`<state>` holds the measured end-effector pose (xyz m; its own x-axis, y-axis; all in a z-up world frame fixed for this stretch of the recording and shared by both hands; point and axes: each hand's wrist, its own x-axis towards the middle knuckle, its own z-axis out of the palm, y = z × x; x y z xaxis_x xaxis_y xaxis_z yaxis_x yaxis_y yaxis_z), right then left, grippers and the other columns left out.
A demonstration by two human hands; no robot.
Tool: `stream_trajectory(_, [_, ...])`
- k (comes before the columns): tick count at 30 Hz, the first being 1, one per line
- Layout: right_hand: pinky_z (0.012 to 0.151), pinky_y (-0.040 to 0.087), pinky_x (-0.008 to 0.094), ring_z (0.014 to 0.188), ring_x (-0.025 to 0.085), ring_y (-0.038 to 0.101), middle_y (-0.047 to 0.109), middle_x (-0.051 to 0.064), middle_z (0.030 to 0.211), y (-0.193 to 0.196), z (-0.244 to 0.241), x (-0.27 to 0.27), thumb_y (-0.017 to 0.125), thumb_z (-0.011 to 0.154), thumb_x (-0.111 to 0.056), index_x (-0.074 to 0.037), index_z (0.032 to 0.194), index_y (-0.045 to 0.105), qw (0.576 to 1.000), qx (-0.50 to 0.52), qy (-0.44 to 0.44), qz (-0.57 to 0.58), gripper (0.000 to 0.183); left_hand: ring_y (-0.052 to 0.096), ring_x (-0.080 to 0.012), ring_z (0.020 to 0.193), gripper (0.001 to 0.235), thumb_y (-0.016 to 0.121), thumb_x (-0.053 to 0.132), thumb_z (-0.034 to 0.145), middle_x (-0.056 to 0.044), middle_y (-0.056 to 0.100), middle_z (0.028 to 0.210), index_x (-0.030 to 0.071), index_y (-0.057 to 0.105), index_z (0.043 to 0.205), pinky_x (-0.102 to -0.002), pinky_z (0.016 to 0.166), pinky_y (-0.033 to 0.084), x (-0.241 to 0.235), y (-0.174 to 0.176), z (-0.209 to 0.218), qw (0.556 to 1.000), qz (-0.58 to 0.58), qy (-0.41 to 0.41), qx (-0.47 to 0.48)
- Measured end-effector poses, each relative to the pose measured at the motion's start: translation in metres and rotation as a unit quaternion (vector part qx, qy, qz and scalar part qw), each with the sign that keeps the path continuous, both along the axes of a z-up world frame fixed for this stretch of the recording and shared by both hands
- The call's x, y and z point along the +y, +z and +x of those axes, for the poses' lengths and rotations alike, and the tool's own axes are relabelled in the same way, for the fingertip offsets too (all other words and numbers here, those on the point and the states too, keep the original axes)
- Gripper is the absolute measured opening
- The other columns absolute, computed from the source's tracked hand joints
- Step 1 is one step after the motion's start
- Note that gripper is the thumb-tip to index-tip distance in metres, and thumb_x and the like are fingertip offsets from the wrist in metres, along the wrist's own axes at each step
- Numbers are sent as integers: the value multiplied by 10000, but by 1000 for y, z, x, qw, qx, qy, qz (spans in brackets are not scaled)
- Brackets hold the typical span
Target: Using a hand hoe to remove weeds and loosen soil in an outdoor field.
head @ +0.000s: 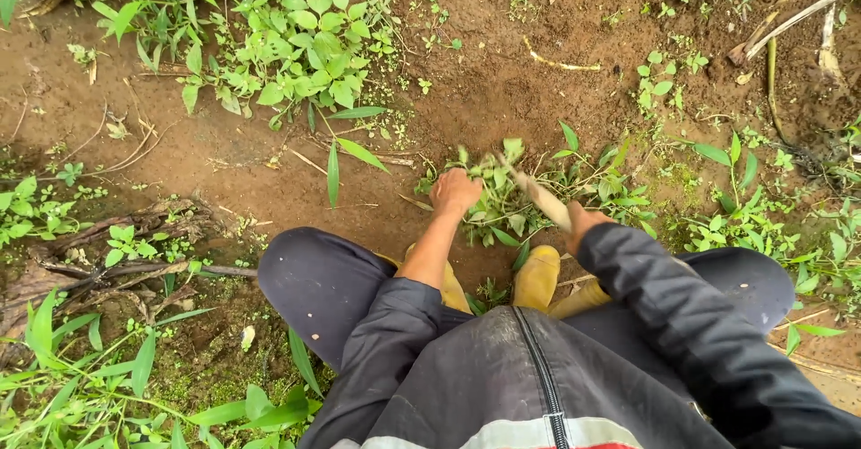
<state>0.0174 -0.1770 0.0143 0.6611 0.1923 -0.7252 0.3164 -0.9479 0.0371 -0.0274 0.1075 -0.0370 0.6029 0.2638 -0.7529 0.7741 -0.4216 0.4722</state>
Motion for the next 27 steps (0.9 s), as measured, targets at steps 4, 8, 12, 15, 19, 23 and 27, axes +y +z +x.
stream_trajectory(4, [932, 619, 502, 1090, 375, 754, 780, 199, 1113, 24, 17, -13, 720, 819, -403, -239, 1332, 551, 999, 40, 13, -17, 564, 627, -456, 1252, 459, 610, 283, 976, -286, 683, 1253, -31, 669, 1307, -610, 1090, 455, -6, 11, 15, 997, -15, -75, 14])
stream_trajectory(8, [1022, 539, 552, 1192, 428, 660, 711, 247, 1219, 57, 71, 42, 724, 856, -420, -154, 1347, 540, 974, -54, -162, 147, 588, 621, -493, 1232, 475, 563, 274, 992, -282, 655, 1329, -6, 637, 1368, -618, 1045, 474, -8, 53, 52, 995, -10, -32, -96])
stream_trajectory(12, [1113, 464, 547, 1280, 408, 572, 628, 235, 1329, 119, 136, 121, 755, 905, -423, -166, 1412, 504, 877, -148, -342, 303, 622, 746, -357, 957, 395, 549, 217, 1019, -224, 586, 1362, 54, 575, 1379, -506, 794, 644, -10, 102, 100, 970, 106, -27, -217])
stream_trajectory(15, [1039, 532, 498, 1215, 332, 648, 686, 148, 1250, 47, 213, 134, 804, 893, -445, -231, 1370, 537, 839, -192, -388, 331, 587, 709, -426, 1097, 419, 571, 153, 1007, -190, 528, 1434, 65, 554, 1416, -530, 831, 651, 0, 114, 139, 948, 163, -48, -270])
stream_trajectory(19, [1040, 527, 522, 1234, 379, 634, 684, 197, 1252, 22, 205, 138, 778, 887, -365, -168, 1385, 541, 847, -157, -378, 340, 585, 692, -453, 1134, 345, 584, 119, 1012, -178, 524, 1463, 50, 623, 1348, -548, 847, 656, 12, 107, 176, 934, 205, -59, -285])
stream_trajectory(23, [1088, 489, 556, 1246, 462, 601, 648, 300, 1235, 30, 166, 103, 692, 921, -293, -110, 1386, 499, 877, -118, -356, 300, 536, 721, -354, 1078, 268, 579, 208, 1004, -56, 637, 1264, 154, 685, 1244, -504, 839, 642, 20, 60, 206, 923, 253, -98, -274])
stream_trajectory(27, [1030, 523, 558, 1186, 462, 635, 669, 288, 1167, 60, 183, 113, 689, 916, -215, -131, 1341, 500, 863, -119, -366, 328, 473, 728, -289, 995, 170, 618, 209, 976, -27, 682, 1096, 178, 725, 1105, -446, 764, 641, 21, 49, 221, 898, 314, -141, -274])
